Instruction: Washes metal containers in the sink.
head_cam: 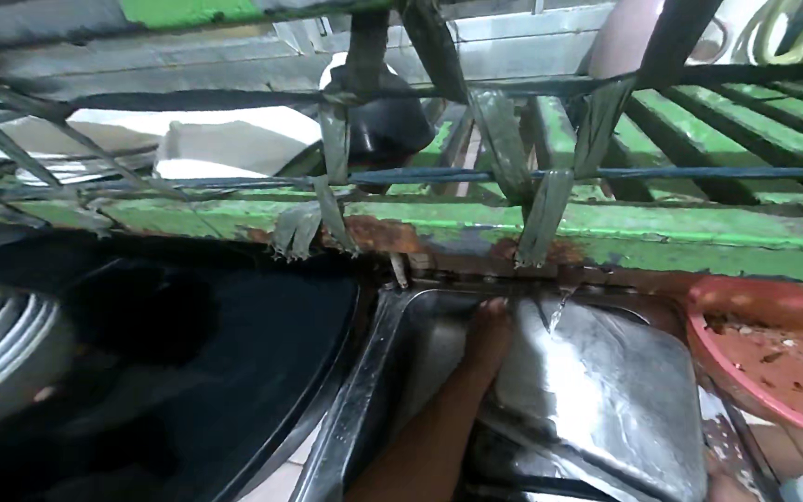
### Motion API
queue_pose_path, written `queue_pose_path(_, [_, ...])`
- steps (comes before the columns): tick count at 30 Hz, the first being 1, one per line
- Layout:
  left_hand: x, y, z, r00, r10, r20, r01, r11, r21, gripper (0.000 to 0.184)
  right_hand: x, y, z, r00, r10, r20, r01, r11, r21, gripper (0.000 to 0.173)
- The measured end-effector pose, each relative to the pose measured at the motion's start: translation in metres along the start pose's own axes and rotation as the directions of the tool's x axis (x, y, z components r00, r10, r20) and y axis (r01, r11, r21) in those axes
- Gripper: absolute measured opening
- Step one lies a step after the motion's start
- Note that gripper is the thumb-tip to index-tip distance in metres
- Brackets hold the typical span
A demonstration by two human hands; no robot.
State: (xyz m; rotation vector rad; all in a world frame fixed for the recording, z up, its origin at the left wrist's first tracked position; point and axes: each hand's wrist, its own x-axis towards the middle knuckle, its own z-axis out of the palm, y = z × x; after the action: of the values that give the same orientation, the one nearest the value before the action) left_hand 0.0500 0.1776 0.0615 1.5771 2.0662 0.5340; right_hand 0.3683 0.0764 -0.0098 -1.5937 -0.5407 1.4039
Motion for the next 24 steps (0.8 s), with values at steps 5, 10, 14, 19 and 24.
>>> queue_pose_path(5, [-0.009,0.058,0.012,0.951,0.262,-0.164,-0.291,0.938,-0.189,0.021,-0.006,-0.004,0.012,1.000,-0.020,0.003,0.020,0.998,0.064,0.041])
queue_pose_path(10, [-0.009,0.087,0.001,0.996,0.038,0.083,0.026,0.758,-0.652,0.021,-0.019,-0.008,0.029,0.999,-0.045,-0.030,0.047,0.996,0.073,0.042])
queue_pose_path(14, [-0.005,0.085,-0.006,0.951,0.063,0.304,0.249,0.432,-0.867,0.020,-0.015,0.000,0.027,1.000,-0.017,-0.013,0.018,0.996,0.093,0.042])
queue_pose_path(19, [-0.017,0.092,0.013,0.964,0.142,0.225,0.043,0.751,-0.659,0.024,0.000,0.013,0.021,0.994,-0.034,0.104,0.026,0.997,0.071,0.047])
queue_pose_path(24, [-0.077,0.103,0.075,0.789,0.572,0.224,-0.592,0.805,0.031,0.051,-0.029,-0.005,0.048,0.993,-0.087,0.082,0.077,0.990,0.115,0.036])
